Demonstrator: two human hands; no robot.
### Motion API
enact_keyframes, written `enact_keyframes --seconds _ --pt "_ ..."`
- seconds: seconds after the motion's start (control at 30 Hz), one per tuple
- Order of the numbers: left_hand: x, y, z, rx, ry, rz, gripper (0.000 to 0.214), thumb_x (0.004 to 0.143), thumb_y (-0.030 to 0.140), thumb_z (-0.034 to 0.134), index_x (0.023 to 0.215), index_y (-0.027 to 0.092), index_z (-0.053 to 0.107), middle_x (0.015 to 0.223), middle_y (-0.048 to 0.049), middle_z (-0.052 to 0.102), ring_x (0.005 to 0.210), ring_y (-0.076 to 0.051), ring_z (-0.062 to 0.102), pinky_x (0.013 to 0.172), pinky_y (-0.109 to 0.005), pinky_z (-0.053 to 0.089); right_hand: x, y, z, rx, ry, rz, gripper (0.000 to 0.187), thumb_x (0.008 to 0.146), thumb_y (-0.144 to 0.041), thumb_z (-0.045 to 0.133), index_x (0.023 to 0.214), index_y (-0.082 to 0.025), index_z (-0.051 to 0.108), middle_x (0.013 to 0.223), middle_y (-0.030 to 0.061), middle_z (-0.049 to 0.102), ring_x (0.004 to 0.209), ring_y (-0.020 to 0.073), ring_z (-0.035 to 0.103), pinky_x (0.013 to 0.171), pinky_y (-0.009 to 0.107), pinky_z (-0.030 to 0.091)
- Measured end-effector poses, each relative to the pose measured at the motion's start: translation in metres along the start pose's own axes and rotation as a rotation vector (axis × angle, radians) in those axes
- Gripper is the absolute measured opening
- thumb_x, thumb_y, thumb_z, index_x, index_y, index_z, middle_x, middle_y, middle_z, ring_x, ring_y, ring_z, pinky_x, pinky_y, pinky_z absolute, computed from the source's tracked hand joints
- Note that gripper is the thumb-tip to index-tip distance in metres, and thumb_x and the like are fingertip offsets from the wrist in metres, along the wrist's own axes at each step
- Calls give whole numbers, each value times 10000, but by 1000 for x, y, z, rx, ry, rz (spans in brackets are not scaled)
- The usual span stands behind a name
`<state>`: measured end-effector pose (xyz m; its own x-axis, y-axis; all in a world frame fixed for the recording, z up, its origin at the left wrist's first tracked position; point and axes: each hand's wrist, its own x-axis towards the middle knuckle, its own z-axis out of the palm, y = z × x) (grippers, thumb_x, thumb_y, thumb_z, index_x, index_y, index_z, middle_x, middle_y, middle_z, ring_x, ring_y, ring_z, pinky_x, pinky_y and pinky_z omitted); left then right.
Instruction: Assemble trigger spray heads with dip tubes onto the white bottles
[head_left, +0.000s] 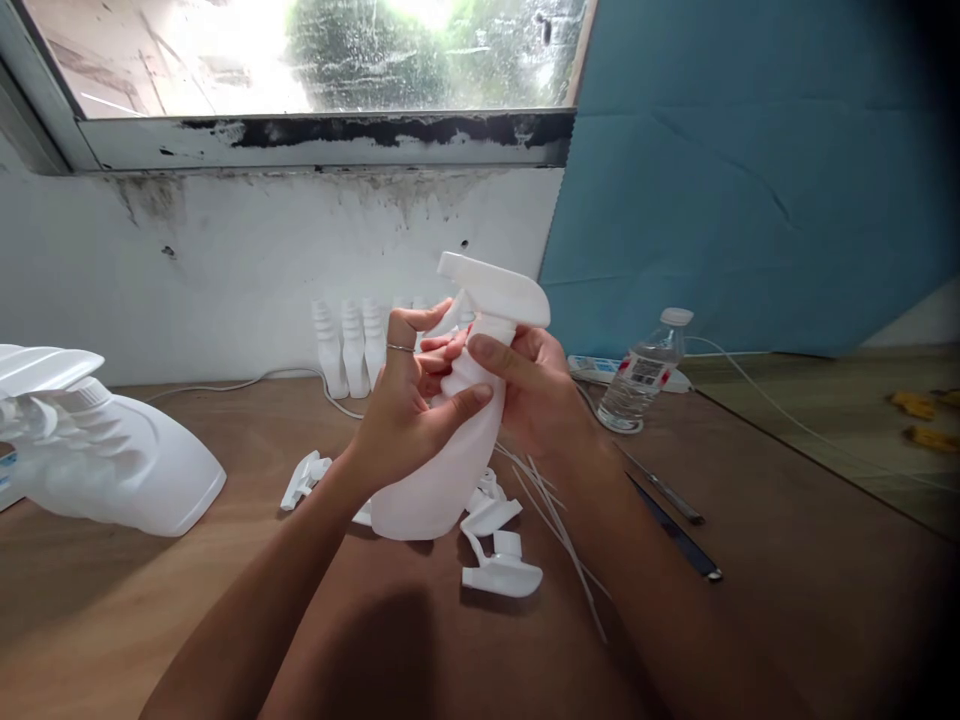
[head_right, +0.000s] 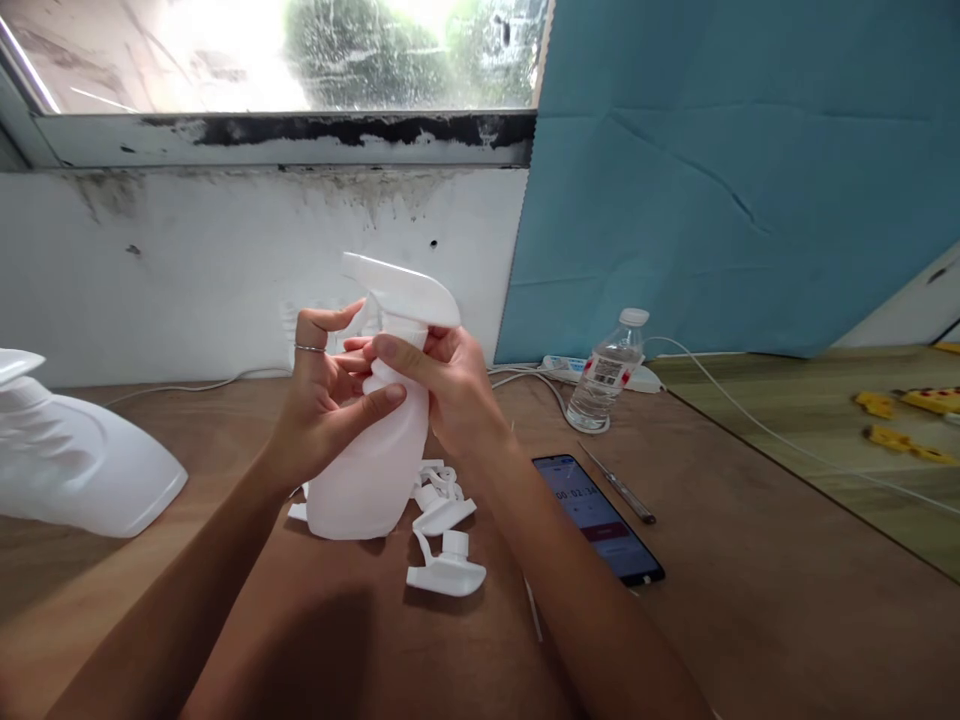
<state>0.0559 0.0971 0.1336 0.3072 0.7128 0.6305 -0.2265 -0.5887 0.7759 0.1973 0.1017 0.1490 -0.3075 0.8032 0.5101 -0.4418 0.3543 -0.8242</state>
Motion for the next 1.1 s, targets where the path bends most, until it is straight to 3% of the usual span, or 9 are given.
enact_keyframes --seconds 0.23,0.43,0.53,0.63,0.73,0.83,0.97,1.1 --pt "1 -1 0 21 -7 49 610 784 286 759 1211 298 323 1200 -68 576 1079 -252 613 792 -373 584 0 -3 -5 24 -77 11 262 848 -444 620 938 -211 699 942 61 708 945 248 665 789 398 578" --pt "-4 -5 5 308 60 251 591 852 245 681 1323 278 326 1290 -106 532 1236 -309 517 844 -391 567 -5 0 4 -149 202 -203 128 778 -339 745 812 -219 716 785 20 699 760 194 666 705 346 578" --pt "-8 2 8 382 105 275 540 864 230 660 1319 287 374 1391 -88 452 1240 -311 514 831 -360 570 -8 1 11 -165 312 -242 154 795 -374 726 817 -224 702 772 13 685 712 177 650 656 329 567" --pt "-9 15 8 382 103 198 561 847 236 677 1320 303 382 1333 -64 505 1155 -284 582 817 -342 574 -8 0 14 -115 272 -202 176 819 -390 692 870 -222 677 820 23 677 751 183 652 670 330 562" --pt "-8 24 7 423 88 46 561 849 239 664 1310 295 349 1075 -27 638 951 -220 665 794 -334 576 -7 -1 15 -52 190 -155 209 828 -404 669 941 -230 641 896 26 669 807 182 654 711 326 558" --pt "-7 24 9 431 82 -65 539 853 245 646 1278 282 317 879 15 667 773 -175 672 724 -312 578 -6 -1 15 -52 174 -99 283 806 -461 669 952 -227 609 865 16 651 753 167 643 656 303 545" --pt "-8 18 14 439 67 -116 620 802 206 675 1283 289 293 836 29 674 703 -164 661 620 -271 561 -6 3 19 -253 355 -17 336 680 -450 769 786 -189 586 649 -20 570 589 143 582 520 264 484" --pt "-9 17 16 471 72 -135 640 800 181 640 1324 284 288 797 35 670 674 -165 654 607 -278 549 -6 9 23 -443 616 -22 256 674 -361 741 759 -170 593 649 -14 585 581 131 560 514 253 467"
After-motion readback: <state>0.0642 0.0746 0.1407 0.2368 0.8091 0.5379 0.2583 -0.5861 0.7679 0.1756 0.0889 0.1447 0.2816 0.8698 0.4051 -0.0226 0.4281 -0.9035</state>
